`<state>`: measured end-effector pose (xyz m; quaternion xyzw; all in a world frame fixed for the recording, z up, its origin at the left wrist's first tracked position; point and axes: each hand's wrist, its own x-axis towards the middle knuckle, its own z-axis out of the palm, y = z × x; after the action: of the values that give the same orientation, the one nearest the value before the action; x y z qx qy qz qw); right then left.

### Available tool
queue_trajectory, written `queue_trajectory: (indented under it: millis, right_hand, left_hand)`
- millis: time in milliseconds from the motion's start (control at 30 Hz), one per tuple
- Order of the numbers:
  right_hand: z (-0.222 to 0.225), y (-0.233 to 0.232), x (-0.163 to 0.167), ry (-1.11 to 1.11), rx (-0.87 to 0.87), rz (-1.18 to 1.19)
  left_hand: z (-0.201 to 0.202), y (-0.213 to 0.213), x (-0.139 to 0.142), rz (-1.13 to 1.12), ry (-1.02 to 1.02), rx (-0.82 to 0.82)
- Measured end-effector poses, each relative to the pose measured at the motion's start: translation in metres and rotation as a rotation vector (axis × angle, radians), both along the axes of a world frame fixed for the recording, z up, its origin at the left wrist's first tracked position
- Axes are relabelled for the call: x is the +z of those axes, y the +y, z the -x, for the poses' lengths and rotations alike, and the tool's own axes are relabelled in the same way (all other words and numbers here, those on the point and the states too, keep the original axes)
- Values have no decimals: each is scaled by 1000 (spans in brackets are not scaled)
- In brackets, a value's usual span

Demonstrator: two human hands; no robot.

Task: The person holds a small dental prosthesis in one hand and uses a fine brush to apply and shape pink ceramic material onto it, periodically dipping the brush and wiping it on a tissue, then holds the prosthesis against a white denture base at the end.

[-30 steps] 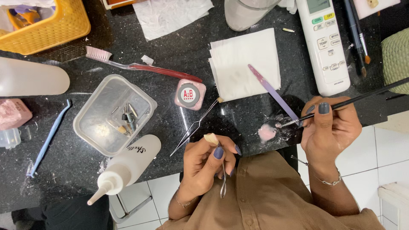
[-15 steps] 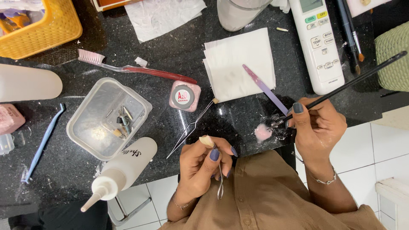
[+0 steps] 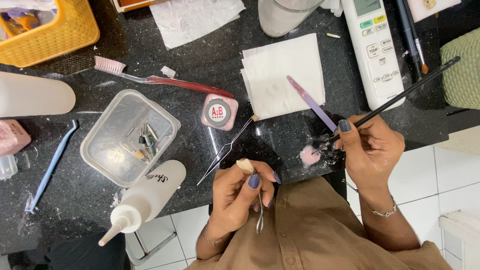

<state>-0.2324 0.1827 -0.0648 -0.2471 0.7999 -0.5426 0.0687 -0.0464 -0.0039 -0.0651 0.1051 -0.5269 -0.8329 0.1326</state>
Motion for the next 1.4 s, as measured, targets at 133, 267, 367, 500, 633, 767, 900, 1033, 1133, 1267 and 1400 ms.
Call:
queue_trajectory:
  millis: [133, 267, 367, 500, 633, 767, 900, 1033, 1133, 1267, 1400]
  right_hand:
    - [1, 3, -1, -51, 17, 31]
    - [3, 4, -4, -173, 8, 207]
    - [1, 2, -4, -270, 33, 476]
    - [-18, -4, 2, -300, 102, 654]
    - [-43, -19, 4, -289, 189, 691]
    - [-60, -37, -2, -302, 179, 768]
    - [-68, -46, -7, -322, 184, 809]
    - [-71, -51, -15, -344, 195, 838]
    - [-74, -48, -19, -349, 181, 854]
    - [-74, -45, -23, -342, 170, 857]
    - [-72, -44, -23, -335, 182, 826]
  left_hand:
    - [-1, -1, 1, 29, -15, -2]
    - [-1, -2, 2, 34, -13, -11]
    - [0, -3, 3, 35, -19, -15]
    - [2, -7, 5, 0, -12, -28]
    - [2, -14, 7, 19, -9, -29]
    - [2, -19, 9, 14, -2, -39]
    - [0, -22, 9, -6, 4, -49]
    - [0, -25, 5, 28, 31, -52]
    - [-1, -26, 2, 26, 38, -58]
    - [-1, -26, 2, 25, 33, -60]
    - [0, -26, 3, 33, 27, -59]
